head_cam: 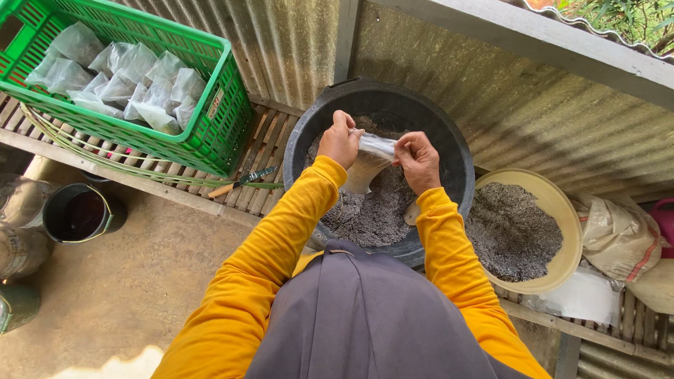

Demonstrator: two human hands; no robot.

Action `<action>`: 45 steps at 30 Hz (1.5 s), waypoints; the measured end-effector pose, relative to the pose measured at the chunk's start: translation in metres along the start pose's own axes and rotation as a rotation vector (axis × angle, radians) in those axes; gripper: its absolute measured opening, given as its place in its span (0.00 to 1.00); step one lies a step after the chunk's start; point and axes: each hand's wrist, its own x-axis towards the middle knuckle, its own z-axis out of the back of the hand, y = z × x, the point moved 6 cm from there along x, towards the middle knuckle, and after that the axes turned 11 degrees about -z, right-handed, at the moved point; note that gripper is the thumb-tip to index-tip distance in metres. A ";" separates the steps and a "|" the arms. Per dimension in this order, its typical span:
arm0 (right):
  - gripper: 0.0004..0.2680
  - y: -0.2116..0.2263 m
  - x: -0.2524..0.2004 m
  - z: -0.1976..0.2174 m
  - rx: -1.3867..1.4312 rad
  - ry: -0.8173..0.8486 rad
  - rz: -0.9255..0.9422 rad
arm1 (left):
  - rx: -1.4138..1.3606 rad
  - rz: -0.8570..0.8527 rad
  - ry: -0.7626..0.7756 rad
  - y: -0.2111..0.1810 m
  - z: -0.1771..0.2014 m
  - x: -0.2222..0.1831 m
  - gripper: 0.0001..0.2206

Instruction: The person scoops a dark granular material from a large black tub into small white paper bags using a wooden spoon, then places the filled bags into a green plastic crate. The process is repeated multiple times.

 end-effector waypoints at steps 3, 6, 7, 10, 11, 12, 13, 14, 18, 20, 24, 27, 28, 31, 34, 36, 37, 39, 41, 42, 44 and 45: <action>0.05 -0.003 -0.004 -0.002 -0.204 0.068 -0.038 | -0.047 -0.019 0.061 0.009 -0.007 -0.002 0.06; 0.06 -0.004 -0.007 -0.003 -0.355 0.078 -0.031 | -0.073 -0.005 0.118 0.022 -0.017 -0.002 0.05; 0.07 -0.004 -0.007 -0.005 -0.439 0.062 -0.002 | -0.076 0.013 0.137 0.028 -0.019 -0.002 0.06; 0.08 -0.013 -0.006 -0.017 -0.617 0.006 0.072 | -0.017 -0.097 0.143 0.039 -0.019 -0.005 0.06; 0.07 -0.018 -0.005 -0.022 -0.663 -0.011 0.094 | 0.010 -0.087 0.161 0.047 -0.019 -0.008 0.06; 0.06 -0.024 -0.003 -0.029 -0.715 -0.019 0.120 | 0.037 -0.076 0.179 0.054 -0.017 -0.012 0.07; 0.05 -0.031 -0.002 -0.035 -0.769 -0.030 0.151 | 0.062 -0.069 0.196 0.061 -0.016 -0.016 0.08; 0.04 -0.038 -0.002 -0.043 -0.822 -0.040 0.181 | 0.147 -0.066 0.242 0.068 -0.017 -0.022 0.12; 0.03 -0.068 0.001 -0.071 -0.957 -0.025 0.206 | 0.445 -0.077 0.305 0.088 -0.014 -0.055 0.11; 0.03 -0.075 0.006 -0.075 -0.940 -0.032 0.182 | 0.497 -0.093 0.247 0.095 -0.010 -0.059 0.05; 0.02 -0.066 0.014 -0.077 -0.996 -0.055 0.272 | 0.506 -0.165 0.171 0.105 -0.003 -0.055 0.04; 0.02 -0.060 0.015 -0.080 -1.018 -0.068 0.298 | 0.543 -0.208 0.137 0.110 -0.007 -0.060 0.03; 0.03 -0.054 0.014 -0.080 -1.027 -0.092 0.350 | 0.556 -0.219 0.119 0.111 -0.008 -0.059 0.03; 0.04 -0.046 0.010 -0.085 -1.057 -0.074 0.421 | 0.617 -0.136 0.179 0.122 -0.015 -0.064 0.02; 0.05 -0.043 0.006 -0.090 -1.070 0.006 0.469 | 0.658 -0.087 0.199 0.123 -0.022 -0.069 0.03; 0.06 -0.043 0.003 -0.091 -1.092 0.039 0.506 | 0.627 -0.056 0.195 0.122 -0.023 -0.072 0.03; 0.05 -0.043 0.000 -0.091 -1.114 0.040 0.522 | 0.610 -0.042 0.196 0.122 -0.024 -0.075 0.03; 0.04 -0.047 -0.003 -0.089 -1.123 0.048 0.525 | 0.556 -0.078 0.131 0.117 -0.023 -0.079 0.07; 0.03 -0.051 -0.002 -0.085 -1.099 0.059 0.496 | 0.526 -0.082 0.117 0.115 -0.023 -0.084 0.09; 0.03 -0.052 -0.002 -0.084 -1.099 0.071 0.502 | 0.524 -0.068 0.134 0.116 -0.023 -0.086 0.08; 0.03 -0.053 0.001 -0.082 -1.100 0.096 0.519 | 0.530 -0.063 0.139 0.115 -0.022 -0.088 0.07; 0.03 -0.053 0.003 -0.082 -1.087 0.109 0.516 | 0.539 -0.070 0.128 0.114 -0.020 -0.089 0.07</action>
